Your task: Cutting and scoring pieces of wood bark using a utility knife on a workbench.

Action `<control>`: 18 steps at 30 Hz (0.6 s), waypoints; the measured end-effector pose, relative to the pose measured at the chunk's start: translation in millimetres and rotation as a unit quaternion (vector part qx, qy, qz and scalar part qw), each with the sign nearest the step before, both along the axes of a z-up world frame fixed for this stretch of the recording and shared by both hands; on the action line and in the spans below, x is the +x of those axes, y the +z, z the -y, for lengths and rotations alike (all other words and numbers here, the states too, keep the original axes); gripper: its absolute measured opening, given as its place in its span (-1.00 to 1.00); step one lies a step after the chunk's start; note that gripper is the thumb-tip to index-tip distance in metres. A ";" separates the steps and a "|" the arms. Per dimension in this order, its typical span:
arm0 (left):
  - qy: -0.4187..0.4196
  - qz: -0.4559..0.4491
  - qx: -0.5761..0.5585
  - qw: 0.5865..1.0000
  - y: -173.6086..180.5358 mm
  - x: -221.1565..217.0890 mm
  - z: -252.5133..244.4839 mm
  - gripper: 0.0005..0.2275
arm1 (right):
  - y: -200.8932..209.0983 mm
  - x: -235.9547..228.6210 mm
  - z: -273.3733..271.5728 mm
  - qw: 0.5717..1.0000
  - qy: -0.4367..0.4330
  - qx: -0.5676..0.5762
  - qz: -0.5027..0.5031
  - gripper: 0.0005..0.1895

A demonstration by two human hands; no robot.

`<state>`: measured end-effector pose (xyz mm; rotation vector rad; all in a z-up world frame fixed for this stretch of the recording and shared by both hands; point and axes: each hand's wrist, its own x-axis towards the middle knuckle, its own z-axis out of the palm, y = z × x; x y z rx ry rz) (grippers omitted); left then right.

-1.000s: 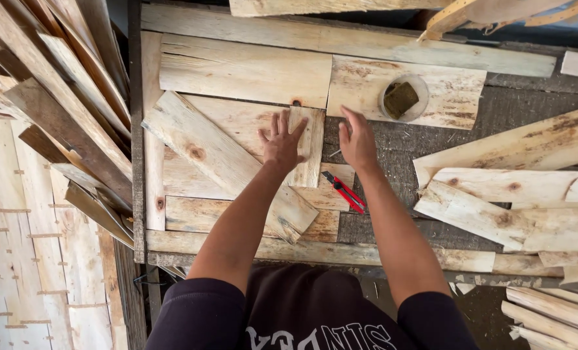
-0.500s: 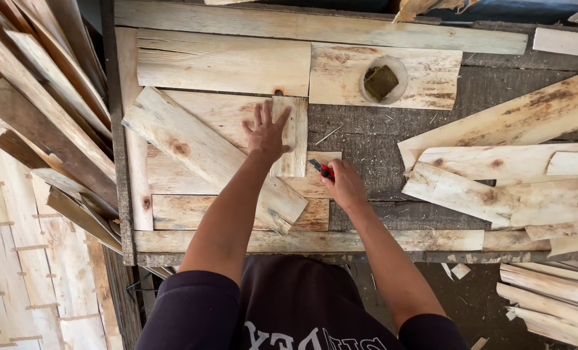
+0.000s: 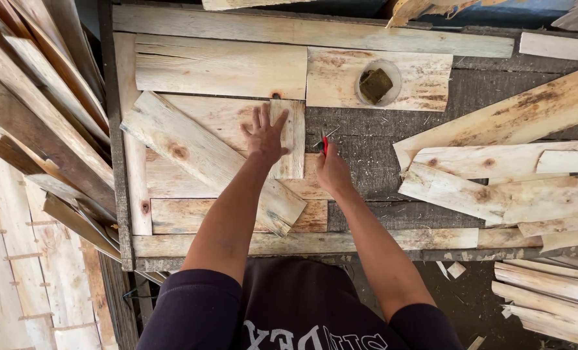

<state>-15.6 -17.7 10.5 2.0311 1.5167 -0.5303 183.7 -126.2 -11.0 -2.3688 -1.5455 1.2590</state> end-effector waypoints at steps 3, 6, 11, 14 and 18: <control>0.001 0.000 -0.006 1.000 1.2 0.0 -1.6 0.06 | -18.3 -10.5 -20.5 0.997 0.022 0.068 0.024 -0.70; 0.001 -0.003 -0.009 1.000 3.4 -0.2 -0.9 0.06 | 1.5 -29.4 -39.0 0.995 0.018 0.089 0.032 -0.67; 0.002 -0.003 -0.012 1.000 2.0 0.2 -2.1 0.06 | 0.7 -39.4 -47.3 0.996 0.012 0.084 0.022 -0.62; 0.005 -0.002 -0.015 1.000 2.7 0.3 -2.5 0.06 | 8.9 -46.8 -49.8 0.996 0.008 0.082 0.025 -0.60; 0.015 0.001 -0.018 1.000 5.3 0.6 -1.6 0.04 | 8.2 -48.8 -50.4 0.996 -0.004 0.084 0.018 -0.58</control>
